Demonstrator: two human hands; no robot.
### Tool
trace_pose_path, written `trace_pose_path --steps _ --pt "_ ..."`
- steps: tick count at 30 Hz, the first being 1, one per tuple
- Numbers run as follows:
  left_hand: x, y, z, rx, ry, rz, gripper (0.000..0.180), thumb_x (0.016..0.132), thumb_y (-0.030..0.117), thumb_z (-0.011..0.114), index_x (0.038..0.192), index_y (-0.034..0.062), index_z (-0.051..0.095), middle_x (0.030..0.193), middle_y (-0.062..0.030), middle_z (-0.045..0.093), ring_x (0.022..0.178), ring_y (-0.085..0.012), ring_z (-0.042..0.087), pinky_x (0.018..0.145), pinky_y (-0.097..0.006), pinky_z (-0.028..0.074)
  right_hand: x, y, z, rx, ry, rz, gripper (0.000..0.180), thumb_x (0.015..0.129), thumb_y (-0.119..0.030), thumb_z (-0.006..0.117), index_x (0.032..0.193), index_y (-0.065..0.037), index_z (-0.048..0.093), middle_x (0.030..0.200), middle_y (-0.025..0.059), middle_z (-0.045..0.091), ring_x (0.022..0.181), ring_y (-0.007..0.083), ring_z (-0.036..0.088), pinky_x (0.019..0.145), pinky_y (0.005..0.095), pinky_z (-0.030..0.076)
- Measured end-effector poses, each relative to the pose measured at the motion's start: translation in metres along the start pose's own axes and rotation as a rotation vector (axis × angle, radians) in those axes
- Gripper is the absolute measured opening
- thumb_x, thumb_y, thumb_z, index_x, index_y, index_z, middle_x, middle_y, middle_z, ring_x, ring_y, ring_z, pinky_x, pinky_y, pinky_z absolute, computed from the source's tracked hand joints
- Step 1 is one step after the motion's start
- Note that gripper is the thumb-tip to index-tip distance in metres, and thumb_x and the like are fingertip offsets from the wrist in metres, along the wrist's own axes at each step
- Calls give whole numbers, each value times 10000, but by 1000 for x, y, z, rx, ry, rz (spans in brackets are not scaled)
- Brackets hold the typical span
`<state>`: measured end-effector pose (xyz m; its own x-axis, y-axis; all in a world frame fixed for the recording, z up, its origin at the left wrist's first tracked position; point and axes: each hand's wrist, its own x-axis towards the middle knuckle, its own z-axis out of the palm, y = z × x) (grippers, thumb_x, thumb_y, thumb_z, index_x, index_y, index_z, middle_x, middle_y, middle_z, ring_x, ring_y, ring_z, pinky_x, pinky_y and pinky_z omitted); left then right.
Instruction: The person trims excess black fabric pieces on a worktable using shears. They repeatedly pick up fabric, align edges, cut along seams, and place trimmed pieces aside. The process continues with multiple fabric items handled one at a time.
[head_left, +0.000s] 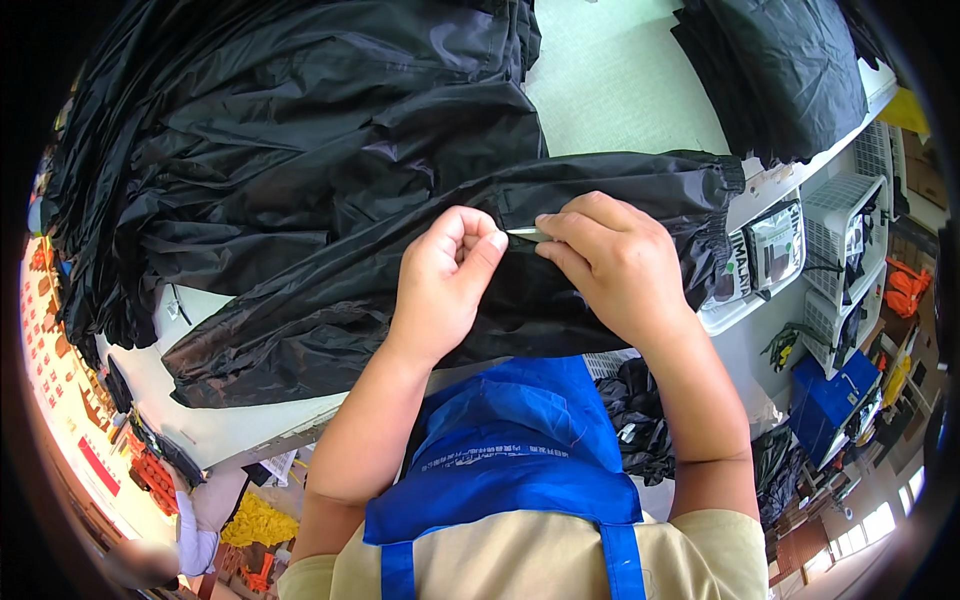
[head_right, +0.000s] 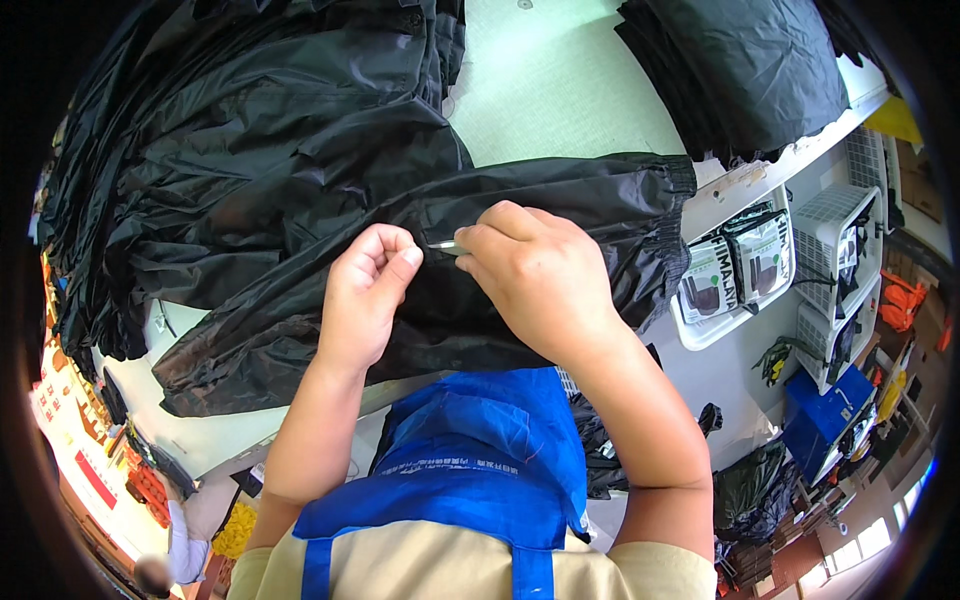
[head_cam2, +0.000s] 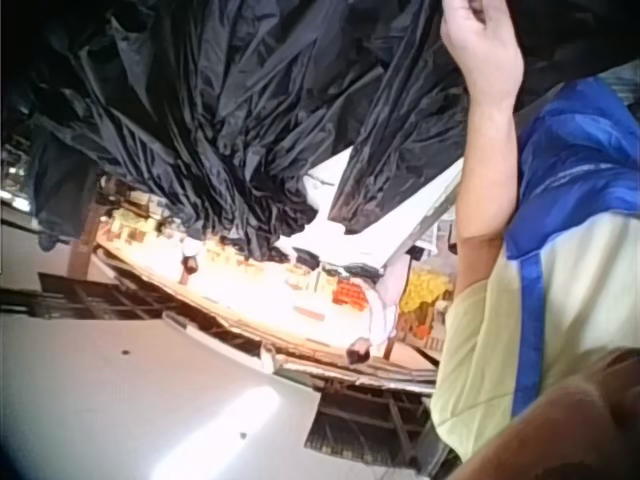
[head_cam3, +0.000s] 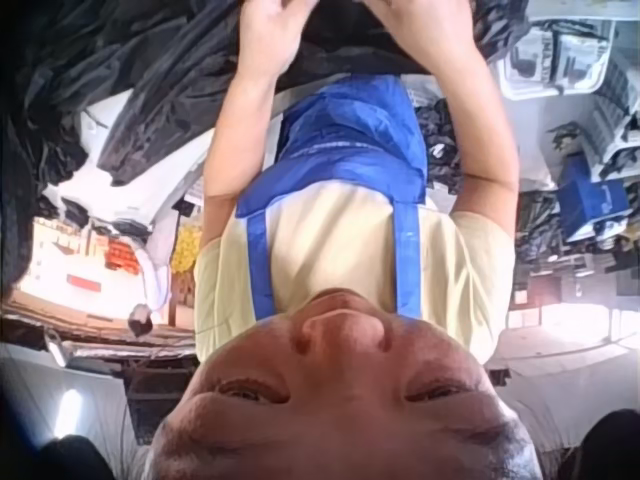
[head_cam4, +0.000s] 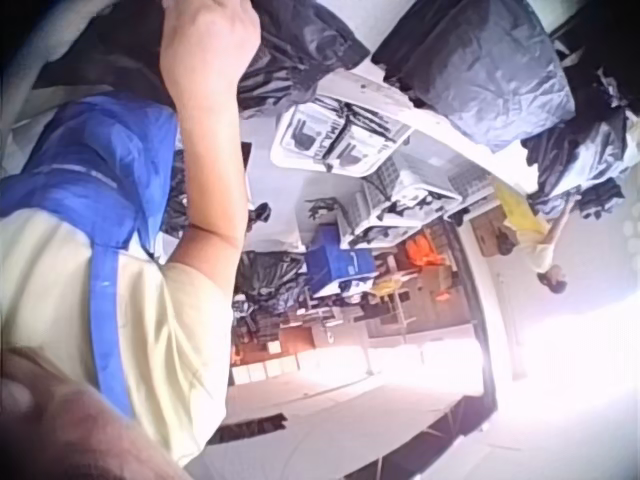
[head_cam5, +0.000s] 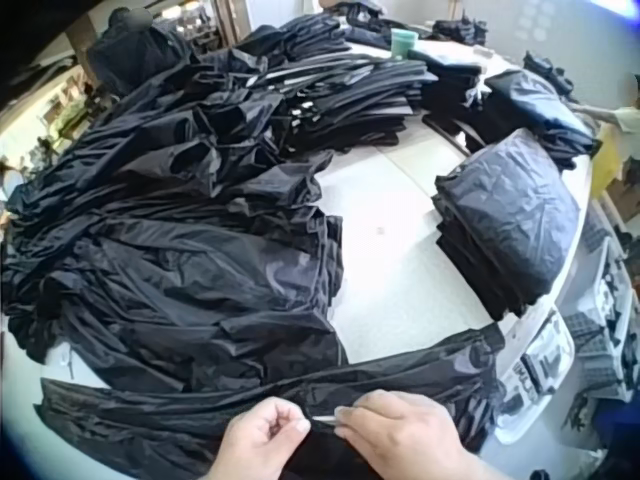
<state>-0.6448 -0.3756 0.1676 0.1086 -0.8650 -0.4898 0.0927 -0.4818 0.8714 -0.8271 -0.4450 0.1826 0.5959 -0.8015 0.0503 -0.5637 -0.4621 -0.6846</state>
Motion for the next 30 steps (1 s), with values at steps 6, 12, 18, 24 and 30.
trace_pose_path --steps 6,12,18,24,30 --pt "8 19 -17 856 300 669 144 845 98 690 920 19 597 869 -93 609 808 -222 574 758 -322 448 17 1 -29 4 186 123 448 710 -139 774 1117 -57 604 1090 143 605 848 298 658 730 347 549" --pt "16 22 -28 1053 192 550 214 696 55 737 850 71 590 930 -102 613 878 -310 586 815 -380 441 36 10 -29 -240 -141 68 215 762 -141 685 951 -73 610 886 88 615 794 317 637 667 398 513" --pt "-9 26 -37 894 17 669 268 612 -36 678 843 78 603 1087 -89 615 1004 -311 569 809 -378 470 -8 -12 -34 -211 -2 -184 230 629 -103 698 832 -108 591 842 43 558 691 235 602 607 353 476" --pt "-10 28 -35 1092 -59 555 324 656 107 745 971 87 671 1133 -93 619 1064 -290 559 942 -412 401 -22 -14 -32 -183 -67 -94 281 633 -69 716 890 -94 603 945 44 573 720 229 619 629 346 496" --pt "-13 10 -34 947 44 875 416 619 -37 728 993 76 584 883 -69 633 787 -286 601 689 -398 447 12 -16 -40 -248 -216 113 454 653 -66 717 1076 -92 556 1105 89 611 782 312 649 667 393 526"
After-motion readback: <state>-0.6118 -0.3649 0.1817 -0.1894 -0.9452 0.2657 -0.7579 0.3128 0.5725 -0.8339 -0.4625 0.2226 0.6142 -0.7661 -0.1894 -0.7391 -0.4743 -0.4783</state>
